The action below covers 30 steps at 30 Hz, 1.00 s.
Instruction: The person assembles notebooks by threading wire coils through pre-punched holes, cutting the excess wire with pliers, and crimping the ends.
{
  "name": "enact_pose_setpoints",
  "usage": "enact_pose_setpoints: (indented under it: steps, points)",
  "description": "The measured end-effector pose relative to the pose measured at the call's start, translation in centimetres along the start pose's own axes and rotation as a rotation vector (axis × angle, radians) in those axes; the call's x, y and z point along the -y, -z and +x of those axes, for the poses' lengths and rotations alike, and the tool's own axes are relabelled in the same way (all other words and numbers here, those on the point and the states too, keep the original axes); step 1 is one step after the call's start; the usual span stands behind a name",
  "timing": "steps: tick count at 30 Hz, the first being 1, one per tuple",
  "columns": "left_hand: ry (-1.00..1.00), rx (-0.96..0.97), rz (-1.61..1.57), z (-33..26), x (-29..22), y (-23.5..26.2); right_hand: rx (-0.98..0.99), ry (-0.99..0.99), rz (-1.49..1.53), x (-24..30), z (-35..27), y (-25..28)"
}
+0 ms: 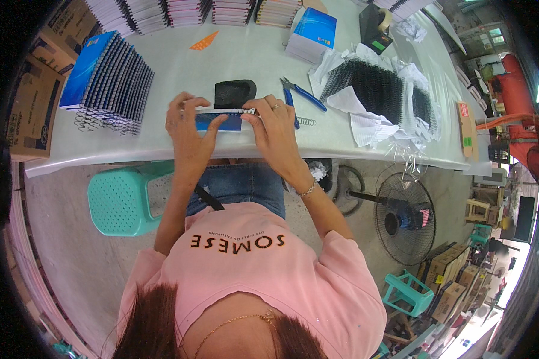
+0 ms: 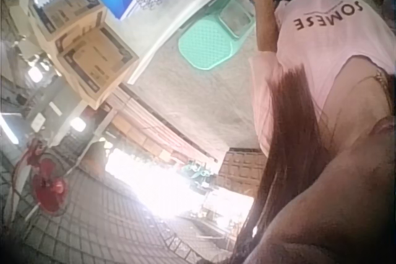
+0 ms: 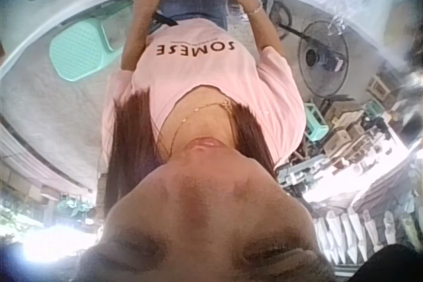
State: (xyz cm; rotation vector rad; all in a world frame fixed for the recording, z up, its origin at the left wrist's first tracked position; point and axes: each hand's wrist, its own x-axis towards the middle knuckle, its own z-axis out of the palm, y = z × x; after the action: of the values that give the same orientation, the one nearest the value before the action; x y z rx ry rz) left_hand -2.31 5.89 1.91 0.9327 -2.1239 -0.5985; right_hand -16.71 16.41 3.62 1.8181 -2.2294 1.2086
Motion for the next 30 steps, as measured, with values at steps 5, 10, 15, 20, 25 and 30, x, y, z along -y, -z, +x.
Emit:
enact_pose_setpoints:
  steps: [5, 10, 15, 20, 25, 30]
  points:
    - [0.044, -0.125, -0.105, -0.4, 0.3, 0.5, 0.066, 0.013, -0.01, 0.0, 0.3, 0.0]
    - [0.166, 0.064, -0.242, -0.6, 1.5, 1.6, 0.31, -0.122, 0.421, -1.2, 1.1, 0.9]
    - [0.131, 0.125, -0.245, -0.5, 2.5, 2.9, 0.239, -0.081, 0.185, -1.6, 3.1, -0.7]
    - [0.047, 0.112, -0.216, -0.4, 3.9, 3.8, 0.247, 0.033, -0.007, -3.0, 3.0, -3.2]
    - [0.04, 0.148, -0.255, 0.3, 4.6, 3.5, 0.232, -0.126, 0.132, -3.9, 2.5, -2.8]
    - [0.033, 0.149, -0.322, 0.6, 4.5, 2.9, 0.296, -0.277, 0.581, -5.0, 2.3, -2.7]
